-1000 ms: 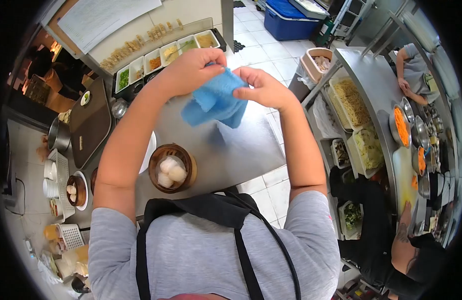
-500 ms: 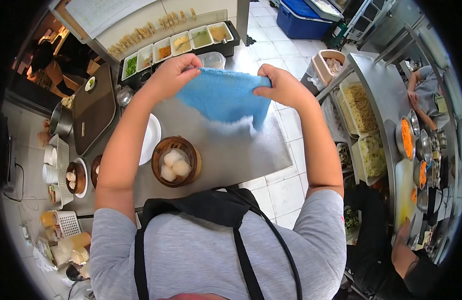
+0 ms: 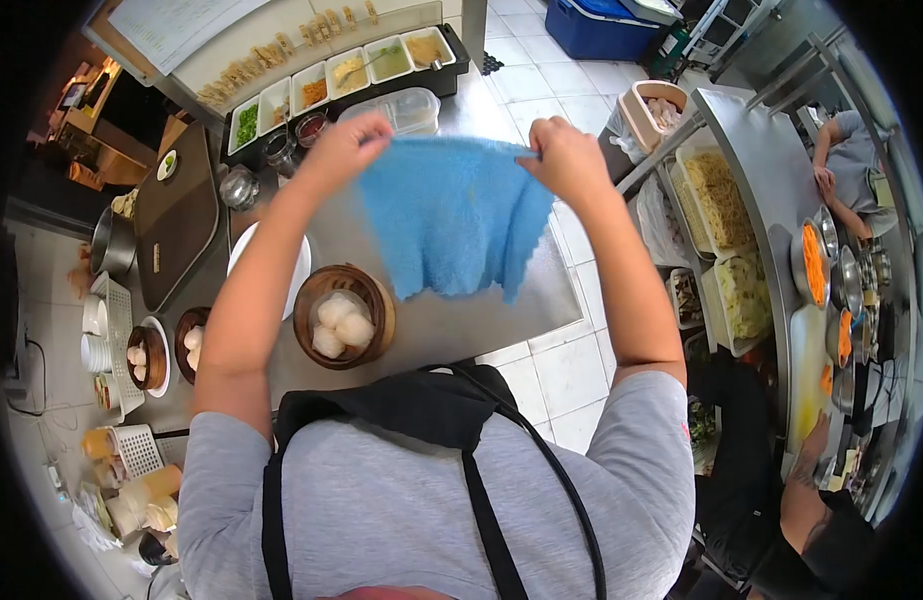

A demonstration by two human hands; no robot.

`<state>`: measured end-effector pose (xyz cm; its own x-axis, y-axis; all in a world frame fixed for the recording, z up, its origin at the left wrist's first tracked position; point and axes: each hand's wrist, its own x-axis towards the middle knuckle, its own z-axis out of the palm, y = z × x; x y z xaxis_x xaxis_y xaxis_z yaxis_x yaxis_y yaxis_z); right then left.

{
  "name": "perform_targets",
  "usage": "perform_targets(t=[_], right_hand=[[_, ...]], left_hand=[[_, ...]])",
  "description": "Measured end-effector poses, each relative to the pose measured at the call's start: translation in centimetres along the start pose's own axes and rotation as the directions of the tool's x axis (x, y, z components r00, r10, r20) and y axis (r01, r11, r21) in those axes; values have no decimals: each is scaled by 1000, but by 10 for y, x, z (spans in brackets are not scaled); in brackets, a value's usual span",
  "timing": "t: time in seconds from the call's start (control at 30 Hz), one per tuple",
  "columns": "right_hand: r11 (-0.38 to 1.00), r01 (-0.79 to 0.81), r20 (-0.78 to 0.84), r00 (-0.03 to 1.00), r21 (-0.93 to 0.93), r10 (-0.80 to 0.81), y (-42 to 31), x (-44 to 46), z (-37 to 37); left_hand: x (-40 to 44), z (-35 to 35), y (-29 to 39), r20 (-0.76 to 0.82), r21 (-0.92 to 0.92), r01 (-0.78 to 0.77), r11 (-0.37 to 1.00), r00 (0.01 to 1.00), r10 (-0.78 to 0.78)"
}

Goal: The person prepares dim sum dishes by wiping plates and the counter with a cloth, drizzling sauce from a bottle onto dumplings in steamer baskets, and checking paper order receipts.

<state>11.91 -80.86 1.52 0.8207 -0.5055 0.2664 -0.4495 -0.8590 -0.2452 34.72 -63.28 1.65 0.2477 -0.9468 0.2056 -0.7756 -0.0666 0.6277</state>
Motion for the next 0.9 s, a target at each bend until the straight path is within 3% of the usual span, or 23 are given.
perform_targets(t=[0.07, 0.13, 0.2, 0.27, 0.3, 0.33, 0.4, 0.43, 0.5, 0.53, 0.6, 0.63, 0.67, 0.7, 0.73, 0.8, 0.83, 0.87, 0.9], right_hand=[[994, 69, 145, 988, -79, -58, 0, -19, 8], [992, -57, 470, 876, -114, 104, -2, -46, 1], [985, -160, 378, 909, -70, 174, 6, -64, 17], [977, -153, 210, 970, 148, 121, -1, -71, 48], [964, -105, 221, 974, 243, 50, -12, -72, 62], [981, 39, 265, 960, 189, -89, -14, -76, 85], [999, -41, 381, 924, -13, 43, -36, -81, 108], [997, -76, 352, 933, -3, 72, -40, -87, 121], [990, -136, 289, 949, 22, 124, -45, -95, 144], [978, -152, 319, 942, 142, 101, -51, -101, 147], [783, -270, 174, 963, 560, 208, -56, -108, 164], [416, -347, 199, 912, 840, 358, -72, -97, 144], [-37, -311, 292, 833, 950, 469, -85, -84, 125], [-249, -279, 372, 765, 927, 527, -76, -71, 131], [-331, -235, 380, 785, 914, 490, -81, -60, 126], [-74, -222, 231, 867, 972, 442, -92, -34, 132], [305, -201, 93, 938, 931, 334, -100, -27, 148], [636, -120, 6, 984, 762, 178, -112, -25, 164], [766, -30, 111, 992, 642, -54, -133, -26, 168]], left_hand=[[-16, 20, -12, 265, 6, -51, 999, 963, 47], [-41, 28, 3, 636, 38, 96, 995, 765, -98], [-56, 45, 4, 593, 114, 31, 993, 799, -94], [-64, 70, 8, 527, 218, 3, 976, 842, -120], [-65, 86, 14, 478, 284, 10, 959, 865, -151], [-64, 101, 18, 425, 349, 21, 937, 888, -178], [-65, 126, 27, 383, 458, 81, 885, 881, -279], [-64, 137, 28, 355, 509, 116, 853, 874, -331], [-59, 158, 16, 289, 329, 228, 916, 899, -328], [-56, 159, 16, 254, 232, 275, 933, 909, -331], [-54, 156, 19, 296, -185, 361, 914, 907, -298], [-52, 151, 22, 308, -384, 381, 841, 912, -273], [-54, 146, 25, 297, -562, 296, 773, 944, -145], [-57, 145, 20, 184, -630, 178, 756, 980, -78], [-58, 136, 22, 66, -683, 53, 729, 998, -11], [-79, 81, 22, 157, -588, 293, 754, 956, -249], [-92, 58, 18, 17, -525, 307, 793, 936, -352], [-104, 31, 19, -75, -492, 369, 788, 884, -461], [-119, 18, 5, -198, -474, 354, 806, 849, -489]])
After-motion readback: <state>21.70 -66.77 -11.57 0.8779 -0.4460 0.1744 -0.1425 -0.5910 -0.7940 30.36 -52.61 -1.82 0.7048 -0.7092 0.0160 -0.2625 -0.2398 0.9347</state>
